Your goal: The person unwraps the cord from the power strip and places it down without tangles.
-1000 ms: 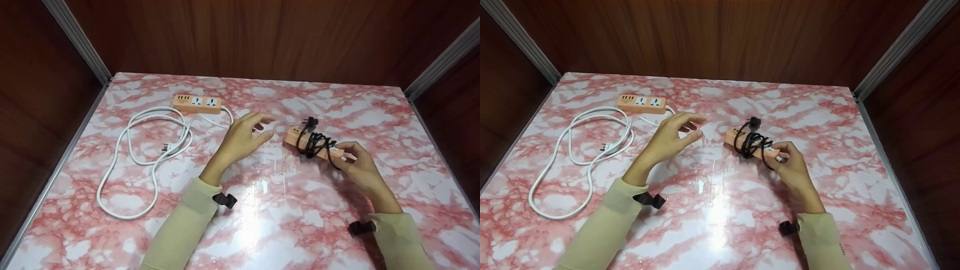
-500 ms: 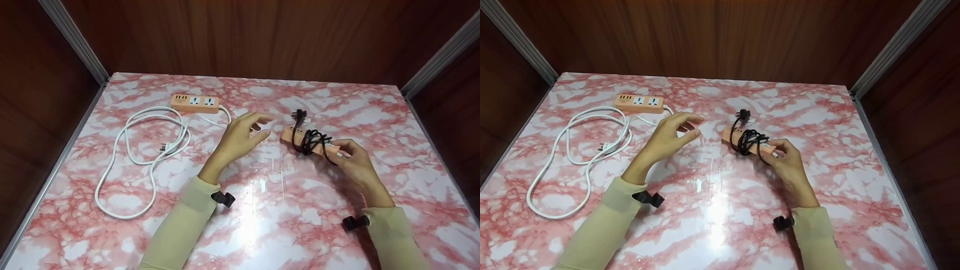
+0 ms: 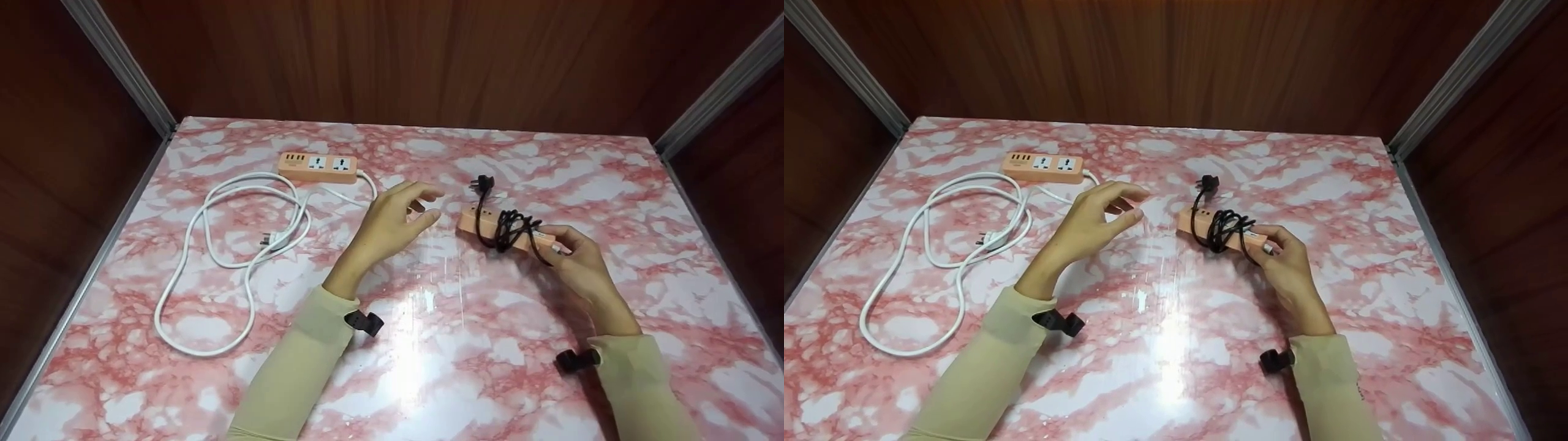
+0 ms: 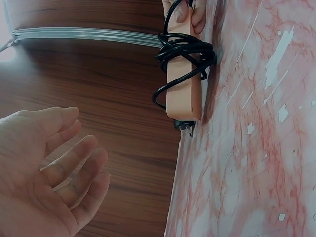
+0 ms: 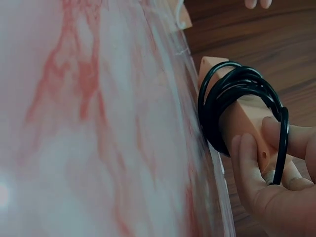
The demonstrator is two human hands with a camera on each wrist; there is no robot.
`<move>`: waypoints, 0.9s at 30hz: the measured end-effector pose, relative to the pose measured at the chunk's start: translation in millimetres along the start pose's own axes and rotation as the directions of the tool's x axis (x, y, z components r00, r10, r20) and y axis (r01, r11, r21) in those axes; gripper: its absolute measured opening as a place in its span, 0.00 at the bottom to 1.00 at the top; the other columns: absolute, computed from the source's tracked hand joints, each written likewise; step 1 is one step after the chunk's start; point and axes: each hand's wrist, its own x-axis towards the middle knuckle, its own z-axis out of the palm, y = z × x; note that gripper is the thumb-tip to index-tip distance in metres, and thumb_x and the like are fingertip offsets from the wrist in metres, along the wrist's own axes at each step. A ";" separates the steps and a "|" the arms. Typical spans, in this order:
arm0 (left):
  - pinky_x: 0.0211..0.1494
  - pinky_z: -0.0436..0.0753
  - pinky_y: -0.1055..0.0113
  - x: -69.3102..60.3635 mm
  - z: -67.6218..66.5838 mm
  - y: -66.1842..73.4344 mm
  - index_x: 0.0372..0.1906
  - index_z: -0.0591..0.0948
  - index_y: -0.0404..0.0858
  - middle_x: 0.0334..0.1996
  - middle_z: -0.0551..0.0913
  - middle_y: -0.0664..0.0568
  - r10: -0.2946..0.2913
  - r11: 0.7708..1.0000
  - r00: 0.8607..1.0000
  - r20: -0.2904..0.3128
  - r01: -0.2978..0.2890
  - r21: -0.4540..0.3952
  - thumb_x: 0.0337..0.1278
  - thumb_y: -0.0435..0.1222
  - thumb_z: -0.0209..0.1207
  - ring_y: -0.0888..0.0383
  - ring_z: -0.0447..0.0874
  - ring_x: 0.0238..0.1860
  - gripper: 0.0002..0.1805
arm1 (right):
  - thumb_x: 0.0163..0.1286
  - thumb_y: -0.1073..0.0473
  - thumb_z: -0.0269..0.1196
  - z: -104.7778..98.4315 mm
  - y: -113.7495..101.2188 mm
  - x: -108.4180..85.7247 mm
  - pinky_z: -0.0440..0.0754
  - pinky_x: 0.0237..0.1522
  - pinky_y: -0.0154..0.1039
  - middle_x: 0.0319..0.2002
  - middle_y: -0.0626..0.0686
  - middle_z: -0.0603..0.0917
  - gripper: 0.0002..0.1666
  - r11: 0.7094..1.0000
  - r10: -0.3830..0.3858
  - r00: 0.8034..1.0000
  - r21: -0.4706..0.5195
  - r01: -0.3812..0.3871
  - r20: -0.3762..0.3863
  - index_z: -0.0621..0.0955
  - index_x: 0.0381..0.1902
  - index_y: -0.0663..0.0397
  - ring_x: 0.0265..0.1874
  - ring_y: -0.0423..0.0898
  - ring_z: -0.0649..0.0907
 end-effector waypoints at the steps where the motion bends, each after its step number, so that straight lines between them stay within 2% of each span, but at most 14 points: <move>1: 0.61 0.84 0.57 0.1 0.2 -0.4 0.65 0.84 0.43 0.58 0.86 0.52 -0.001 1.000 1.000 0.000 0.001 -0.001 0.75 0.41 0.65 0.56 0.86 0.52 0.18 | 0.77 0.54 0.69 0.2 -0.2 0.2 0.83 0.50 0.26 0.55 0.40 0.81 0.25 1.000 0.001 1.000 -0.010 -0.002 -0.006 0.80 0.65 0.61 0.54 0.38 0.80; 10: 0.61 0.83 0.58 0.8 0.8 -2.8 0.64 0.84 0.44 0.58 0.86 0.52 -0.010 1.000 1.000 0.005 0.010 0.005 0.75 0.40 0.65 0.55 0.87 0.52 0.18 | 0.73 0.52 0.72 3.1 -0.2 3.7 0.83 0.47 0.26 0.53 0.40 0.82 0.24 1.000 0.001 1.000 -0.001 -0.001 -0.021 0.83 0.60 0.59 0.52 0.40 0.80; 13: 0.61 0.83 0.59 0.9 1.4 -5.4 0.65 0.84 0.44 0.58 0.86 0.52 -0.018 1.000 1.000 0.014 0.018 0.007 0.75 0.40 0.65 0.55 0.87 0.52 0.18 | 0.73 0.54 0.72 5.3 1.2 5.3 0.83 0.46 0.26 0.52 0.40 0.83 0.20 0.999 -0.004 1.000 0.053 0.005 -0.012 0.83 0.57 0.57 0.52 0.40 0.80; 14: 0.61 0.83 0.58 0.9 1.5 -6.3 0.65 0.83 0.44 0.58 0.86 0.52 -0.019 1.000 1.000 0.017 0.019 0.007 0.75 0.40 0.65 0.55 0.87 0.52 0.18 | 0.74 0.56 0.72 6.3 1.7 5.8 0.84 0.46 0.27 0.52 0.42 0.82 0.18 0.994 0.002 1.000 0.114 -0.003 0.003 0.83 0.56 0.58 0.52 0.40 0.81; 16: 0.61 0.83 0.58 0.7 1.7 -7.9 0.65 0.83 0.45 0.58 0.86 0.53 -0.028 1.000 0.999 0.025 0.027 0.011 0.75 0.40 0.65 0.56 0.87 0.52 0.18 | 0.75 0.62 0.70 8.6 2.7 6.4 0.85 0.50 0.29 0.52 0.46 0.81 0.13 0.971 0.016 0.999 0.237 -0.025 0.042 0.83 0.54 0.57 0.51 0.41 0.82; 20: 0.62 0.83 0.57 1.5 0.7 -10.0 0.65 0.83 0.45 0.59 0.86 0.51 -0.032 0.999 0.999 0.035 0.032 0.005 0.75 0.40 0.64 0.55 0.87 0.53 0.19 | 0.75 0.70 0.66 13.5 2.0 7.3 0.86 0.57 0.36 0.52 0.54 0.77 0.10 0.874 0.061 0.988 0.470 -0.121 0.139 0.83 0.50 0.55 0.47 0.45 0.86; 22: 0.62 0.83 0.57 2.1 -0.9 -10.7 0.66 0.83 0.44 0.59 0.86 0.50 -0.033 0.999 0.999 0.033 0.033 0.000 0.75 0.39 0.64 0.53 0.87 0.54 0.19 | 0.76 0.71 0.65 15.6 1.0 8.2 0.85 0.58 0.37 0.52 0.55 0.76 0.10 0.849 0.058 0.983 0.509 -0.139 0.172 0.83 0.50 0.54 0.47 0.44 0.86; 27: 0.62 0.83 0.57 2.7 -7.8 -11.4 0.65 0.83 0.44 0.59 0.87 0.49 -0.037 0.999 0.999 0.007 0.036 0.005 0.76 0.38 0.63 0.53 0.87 0.53 0.18 | 0.77 0.74 0.61 18.8 -3.1 8.4 0.86 0.53 0.35 0.50 0.54 0.77 0.12 0.832 -0.005 0.975 0.542 -0.119 0.222 0.82 0.50 0.53 0.44 0.43 0.84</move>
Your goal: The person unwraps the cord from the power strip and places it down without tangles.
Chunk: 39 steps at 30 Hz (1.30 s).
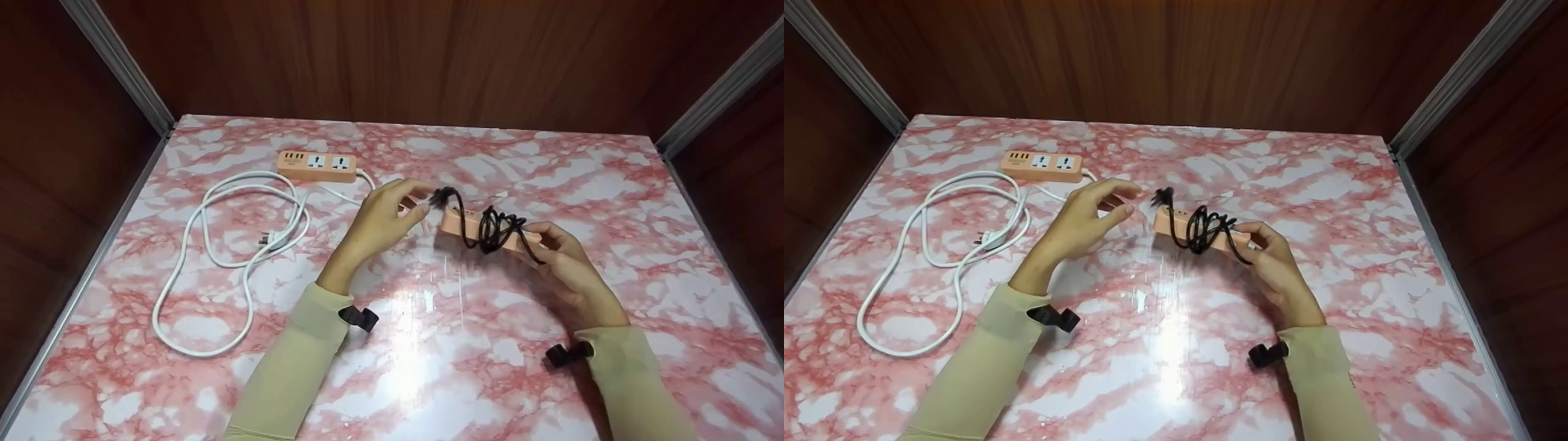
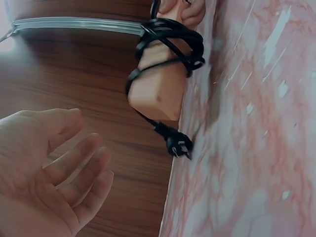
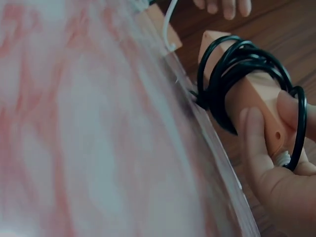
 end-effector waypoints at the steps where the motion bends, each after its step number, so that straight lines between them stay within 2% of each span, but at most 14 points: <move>1: 0.62 0.83 0.57 -0.1 -1.5 -0.2 0.65 0.83 0.44 0.59 0.87 0.49 0.000 1.000 1.000 -0.005 0.000 -0.004 0.77 0.38 0.62 0.54 0.87 0.53 0.18 | 0.78 0.74 0.60 1.5 -0.8 -0.5 0.86 0.51 0.35 0.49 0.54 0.77 0.13 1.000 -0.008 1.000 0.002 0.008 0.011 0.82 0.50 0.53 0.43 0.42 0.83; 8: 0.62 0.83 0.59 -2.7 -14.2 1.2 0.66 0.83 0.45 0.58 0.87 0.53 0.035 0.999 0.999 -0.023 -0.035 -0.031 0.78 0.38 0.62 0.58 0.86 0.54 0.17 | 0.78 0.75 0.58 20.6 -10.0 -5.6 0.87 0.46 0.34 0.48 0.54 0.76 0.15 0.999 -0.037 0.999 -0.010 0.037 0.035 0.83 0.49 0.52 0.35 0.40 0.81; 14: 0.64 0.81 0.60 -5.1 -30.4 4.3 0.69 0.81 0.47 0.61 0.86 0.55 0.071 0.997 0.997 0.032 -0.070 -0.024 0.79 0.41 0.61 0.57 0.85 0.57 0.20 | 0.77 0.76 0.55 35.1 -18.9 -8.2 0.81 0.34 0.27 0.51 0.55 0.73 0.17 0.999 -0.047 0.997 -0.017 0.048 0.060 0.83 0.47 0.50 0.38 0.40 0.82; 18: 0.65 0.80 0.59 -8.9 -42.7 7.2 0.69 0.81 0.46 0.62 0.86 0.57 0.092 0.996 0.995 0.047 -0.092 -0.017 0.79 0.42 0.61 0.55 0.85 0.59 0.20 | 0.77 0.77 0.54 42.1 -26.0 -7.9 0.85 0.40 0.30 0.51 0.56 0.73 0.17 0.998 -0.055 0.996 0.029 0.053 0.063 0.82 0.47 0.51 0.38 0.41 0.81; 20: 0.66 0.80 0.58 -10.4 -46.8 8.4 0.69 0.82 0.46 0.62 0.86 0.57 0.109 0.994 0.993 0.047 -0.109 -0.009 0.78 0.43 0.62 0.55 0.84 0.59 0.21 | 0.77 0.77 0.54 44.7 -30.1 -7.4 0.86 0.48 0.33 0.51 0.56 0.73 0.17 0.997 -0.065 0.996 0.035 0.063 0.064 0.82 0.47 0.51 0.41 0.42 0.81; 22: 0.66 0.80 0.57 -11.5 -49.4 9.6 0.69 0.82 0.47 0.62 0.86 0.58 0.120 0.993 0.992 0.048 -0.121 0.004 0.78 0.44 0.62 0.55 0.84 0.60 0.21 | 0.78 0.76 0.55 47.2 -34.5 -6.8 0.86 0.54 0.36 0.51 0.55 0.74 0.16 0.997 -0.077 0.995 0.025 0.075 0.068 0.82 0.47 0.51 0.43 0.43 0.81; 26: 0.66 0.80 0.53 -11.8 -50.5 10.2 0.69 0.82 0.47 0.63 0.86 0.57 0.144 0.989 0.988 0.051 -0.146 0.024 0.78 0.46 0.62 0.53 0.84 0.61 0.21 | 0.77 0.76 0.57 53.7 -42.7 -4.0 0.86 0.57 0.37 0.50 0.54 0.75 0.15 0.994 -0.111 0.990 0.000 0.111 0.082 0.82 0.45 0.51 0.45 0.44 0.80; 30: 0.67 0.80 0.55 -11.6 -49.6 10.3 0.68 0.83 0.45 0.62 0.86 0.56 0.163 0.986 0.986 0.026 -0.164 0.029 0.78 0.45 0.62 0.54 0.85 0.61 0.20 | 0.76 0.77 0.58 59.6 -49.7 -1.7 0.86 0.57 0.39 0.48 0.54 0.77 0.15 0.989 -0.150 0.984 0.014 0.149 0.097 0.83 0.44 0.53 0.46 0.45 0.81; 34: 0.66 0.81 0.58 -11.2 -49.4 12.3 0.65 0.84 0.44 0.58 0.88 0.57 0.185 0.983 0.983 -0.021 -0.184 0.026 0.79 0.45 0.61 0.62 0.85 0.59 0.18 | 0.76 0.76 0.58 64.3 -57.3 -0.3 0.86 0.55 0.40 0.45 0.54 0.78 0.13 0.980 -0.195 0.972 0.051 0.190 0.130 0.83 0.44 0.54 0.44 0.45 0.82; 39: 0.66 0.79 0.60 -9.6 -49.4 15.4 0.62 0.87 0.45 0.54 0.89 0.59 0.224 0.974 0.970 -0.094 -0.222 0.037 0.80 0.45 0.60 0.65 0.85 0.58 0.16 | 0.77 0.74 0.60 68.0 -66.5 2.2 0.87 0.53 0.37 0.44 0.53 0.80 0.11 0.969 -0.245 0.952 0.083 0.233 0.185 0.83 0.45 0.55 0.42 0.45 0.83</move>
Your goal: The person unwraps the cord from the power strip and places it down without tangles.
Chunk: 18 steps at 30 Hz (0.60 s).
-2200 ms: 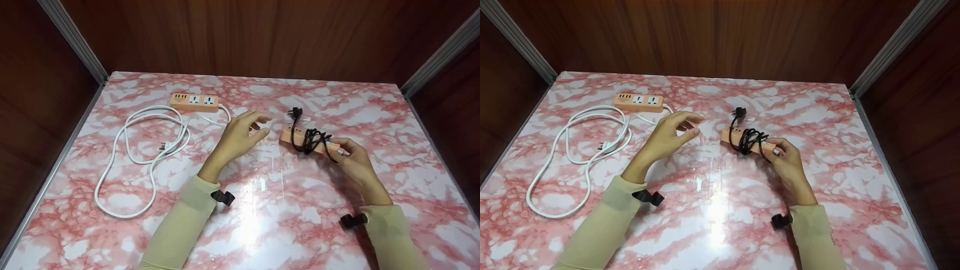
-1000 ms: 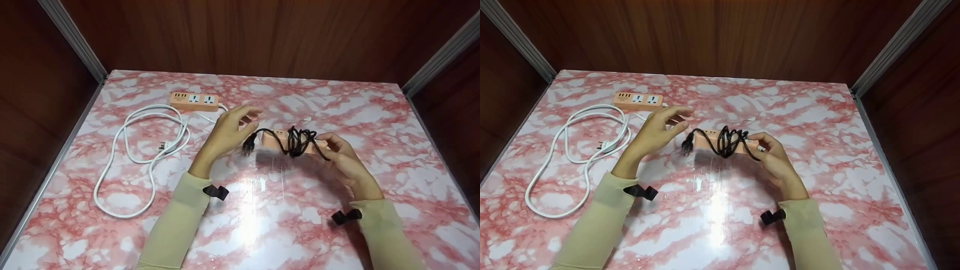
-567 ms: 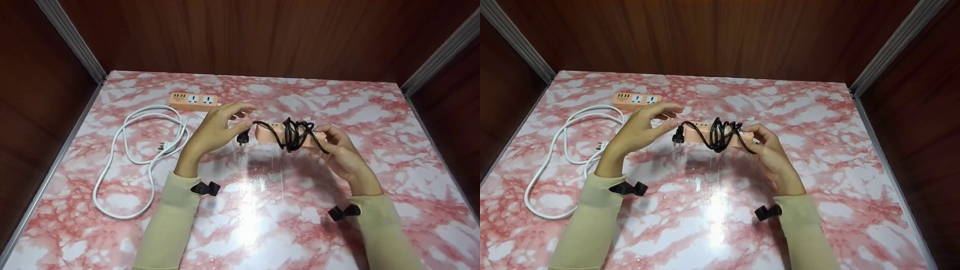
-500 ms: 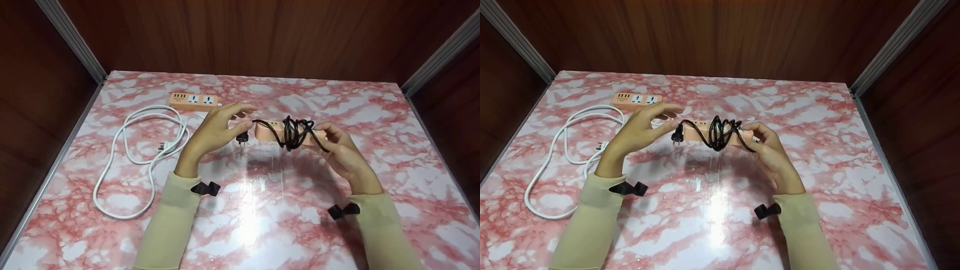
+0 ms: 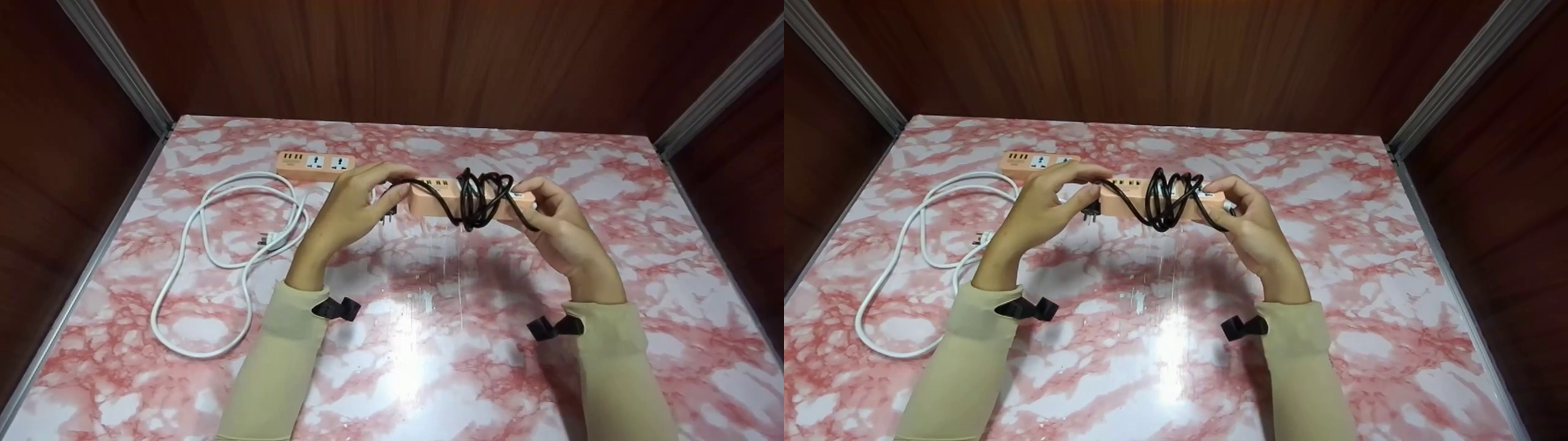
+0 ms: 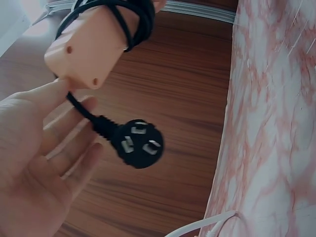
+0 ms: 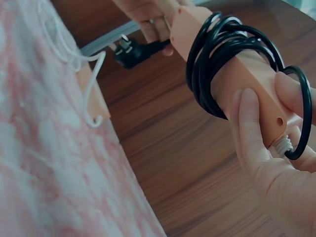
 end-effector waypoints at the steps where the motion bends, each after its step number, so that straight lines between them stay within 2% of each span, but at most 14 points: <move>1: 0.65 0.78 0.61 0.1 -0.1 0.1 0.61 0.87 0.45 0.54 0.90 0.60 0.005 1.000 1.000 -0.018 -0.005 0.003 0.80 0.44 0.60 0.65 0.84 0.57 0.15 | 0.77 0.74 0.60 0.7 -1.3 1.3 0.87 0.53 0.37 0.44 0.54 0.80 0.10 1.000 -0.006 1.000 0.006 0.006 0.012 0.83 0.45 0.56 0.42 0.45 0.83; 8: 0.60 0.81 0.60 -0.4 -0.9 0.1 0.57 0.89 0.44 0.51 0.91 0.60 0.056 0.998 0.990 -0.127 -0.058 -0.010 0.79 0.42 0.61 0.65 0.85 0.54 0.13 | 0.77 0.73 0.61 6.6 -7.4 8.7 0.87 0.54 0.40 0.44 0.54 0.81 0.09 0.999 -0.036 0.998 0.008 0.036 0.054 0.82 0.46 0.56 0.41 0.47 0.86; 12: 0.52 0.84 0.62 0.4 0.0 1.1 0.54 0.89 0.41 0.46 0.91 0.55 0.094 0.995 0.983 -0.161 -0.098 -0.020 0.78 0.40 0.62 0.63 0.86 0.48 0.11 | 0.77 0.74 0.60 4.9 -4.8 10.0 0.87 0.54 0.40 0.44 0.54 0.81 0.09 0.998 -0.056 0.997 0.029 0.054 0.061 0.82 0.46 0.59 0.41 0.47 0.86; 18: 0.43 0.80 0.66 0.1 1.1 1.1 0.50 0.88 0.39 0.40 0.88 0.53 0.123 0.992 0.975 -0.187 -0.125 0.005 0.77 0.39 0.63 0.61 0.83 0.39 0.09 | 0.76 0.75 0.59 4.4 -3.1 10.1 0.87 0.53 0.39 0.44 0.55 0.80 0.09 0.997 -0.070 0.995 0.035 0.068 0.073 0.82 0.47 0.60 0.42 0.46 0.84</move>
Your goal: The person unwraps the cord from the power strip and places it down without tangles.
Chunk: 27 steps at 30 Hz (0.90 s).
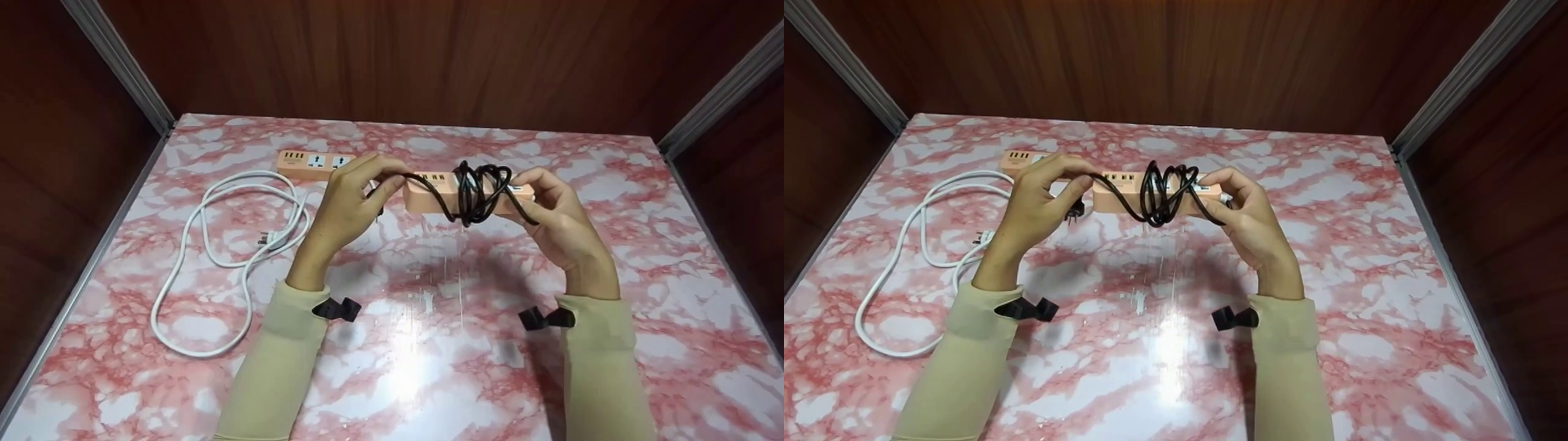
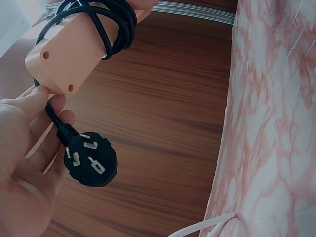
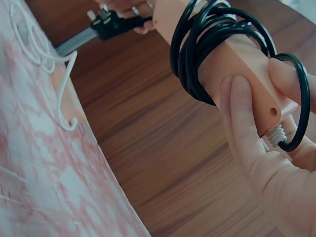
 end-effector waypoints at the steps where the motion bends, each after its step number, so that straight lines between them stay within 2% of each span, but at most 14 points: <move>1: 0.43 0.80 0.67 -0.1 -0.1 0.0 0.50 0.88 0.39 0.39 0.88 0.54 0.002 1.000 1.000 -0.003 -0.002 0.007 0.77 0.39 0.63 0.61 0.82 0.39 0.10 | 0.76 0.75 0.60 0.8 -0.6 -0.2 0.88 0.53 0.40 0.44 0.54 0.81 0.09 1.000 -0.001 1.000 -0.007 0.001 -0.005 0.82 0.47 0.60 0.42 0.46 0.84; 8: 0.40 0.77 0.65 0.0 -0.9 3.5 0.51 0.91 0.41 0.40 0.88 0.54 0.024 0.998 0.999 -0.047 -0.021 0.060 0.77 0.40 0.62 0.60 0.77 0.35 0.11 | 0.70 0.76 0.67 7.2 -4.5 -1.3 0.89 0.50 0.39 0.40 0.55 0.81 0.10 0.999 -0.004 0.998 -0.038 0.002 -0.059 0.83 0.43 0.60 0.39 0.46 0.85; 13: 0.39 0.78 0.64 2.7 0.8 7.4 0.50 0.91 0.40 0.40 0.89 0.52 0.054 0.997 0.995 -0.084 -0.048 0.068 0.76 0.40 0.63 0.61 0.78 0.35 0.11 | 0.74 0.77 0.61 8.2 -7.5 -1.6 0.89 0.51 0.40 0.42 0.55 0.81 0.10 0.998 -0.030 0.998 -0.052 0.027 -0.052 0.83 0.45 0.60 0.40 0.47 0.86; 18: 0.37 0.77 0.64 6.4 0.9 13.7 0.47 0.92 0.40 0.38 0.88 0.52 0.098 0.992 0.988 -0.116 -0.088 0.088 0.75 0.39 0.63 0.61 0.77 0.33 0.10 | 0.74 0.78 0.60 8.8 -7.5 -1.5 0.89 0.50 0.39 0.41 0.56 0.81 0.10 0.998 -0.065 0.995 -0.020 0.064 -0.070 0.82 0.44 0.62 0.40 0.47 0.86; 27: 0.40 0.76 0.68 5.2 -3.8 25.9 0.47 0.91 0.38 0.38 0.89 0.51 0.178 0.981 0.979 -0.098 -0.169 0.093 0.73 0.36 0.65 0.60 0.78 0.34 0.08 | 0.72 0.76 0.65 12.0 -6.7 1.2 0.88 0.48 0.37 0.41 0.57 0.82 0.07 0.992 -0.115 0.985 0.035 0.121 -0.130 0.83 0.44 0.63 0.40 0.47 0.86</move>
